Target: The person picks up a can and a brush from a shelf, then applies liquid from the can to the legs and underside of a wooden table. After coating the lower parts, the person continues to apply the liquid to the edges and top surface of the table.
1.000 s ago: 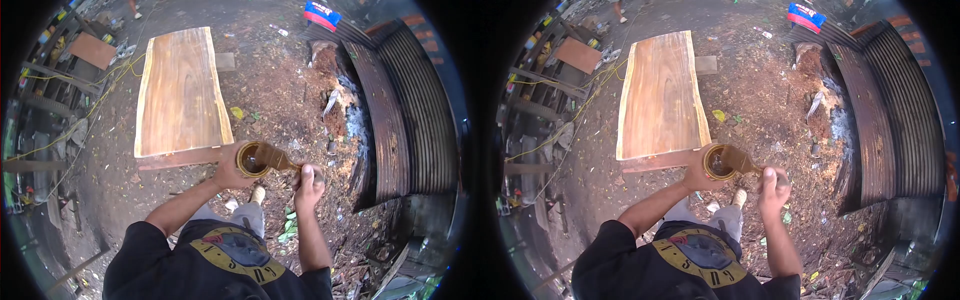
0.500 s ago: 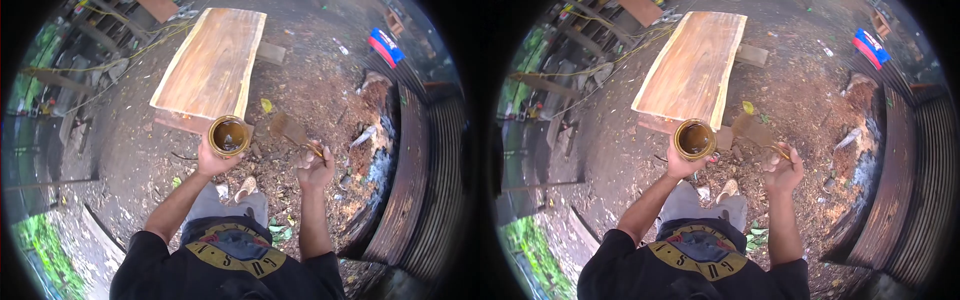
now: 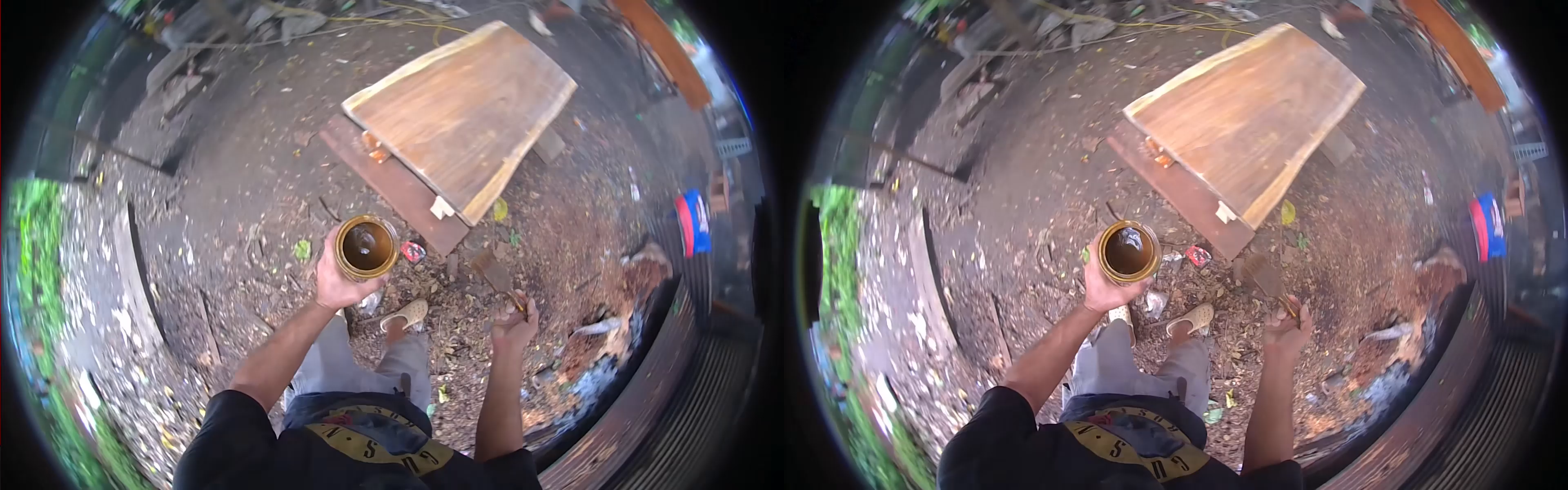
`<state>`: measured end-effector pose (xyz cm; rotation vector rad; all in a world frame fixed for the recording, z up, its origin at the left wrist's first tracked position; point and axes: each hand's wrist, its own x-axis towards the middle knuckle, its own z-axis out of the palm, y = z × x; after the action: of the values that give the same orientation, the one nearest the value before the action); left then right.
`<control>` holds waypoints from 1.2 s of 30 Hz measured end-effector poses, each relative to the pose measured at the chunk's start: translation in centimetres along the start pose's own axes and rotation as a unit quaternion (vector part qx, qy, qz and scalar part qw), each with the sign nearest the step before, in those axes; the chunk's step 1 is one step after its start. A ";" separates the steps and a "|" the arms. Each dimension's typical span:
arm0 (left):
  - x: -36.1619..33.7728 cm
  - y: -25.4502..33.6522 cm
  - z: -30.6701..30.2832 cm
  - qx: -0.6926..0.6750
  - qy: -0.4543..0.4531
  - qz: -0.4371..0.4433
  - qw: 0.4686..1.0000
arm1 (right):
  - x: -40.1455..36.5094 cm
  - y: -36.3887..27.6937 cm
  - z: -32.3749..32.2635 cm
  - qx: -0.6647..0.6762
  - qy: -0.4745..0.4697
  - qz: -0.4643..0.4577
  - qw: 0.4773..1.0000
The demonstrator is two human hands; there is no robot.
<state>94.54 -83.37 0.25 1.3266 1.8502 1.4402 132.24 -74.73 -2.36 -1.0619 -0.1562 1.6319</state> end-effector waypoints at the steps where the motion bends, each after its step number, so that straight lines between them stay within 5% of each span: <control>1: -0.5 -1.0 -1.3 0.015 -0.001 -0.015 1.000 | 0.0 1.2 0.7 -0.012 0.028 0.002 1.000; 10: -4.1 -6.4 -8.2 0.041 0.056 -0.023 0.997 | -0.7 8.5 2.1 -0.122 -0.078 0.067 0.987; 17: -1.9 -7.7 -7.8 0.033 0.038 -0.033 0.998 | 2.6 13.4 0.7 -0.186 -0.074 0.169 0.965; 21: 1.2 -9.3 -6.7 0.019 0.054 -0.031 0.998 | 5.5 17.9 0.3 -0.242 -0.118 0.147 0.952; 25: 4.2 -11.8 -6.0 0.030 0.087 -0.033 0.995 | 9.7 22.1 0.2 -0.227 -0.132 0.256 0.930; 29: 7.1 -18.0 -5.1 -0.008 0.099 -0.023 0.995 | 13.9 28.7 0.5 -0.218 -0.071 0.325 0.917; 36: 12.6 -30.4 -5.7 0.002 0.083 0.005 0.997 | 24.0 40.6 2.2 -0.333 -0.006 0.255 0.908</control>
<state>71.94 -75.02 -22.88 1.2531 1.9534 1.5957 102.48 -68.60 -38.45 -1.7162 -0.5056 2.1234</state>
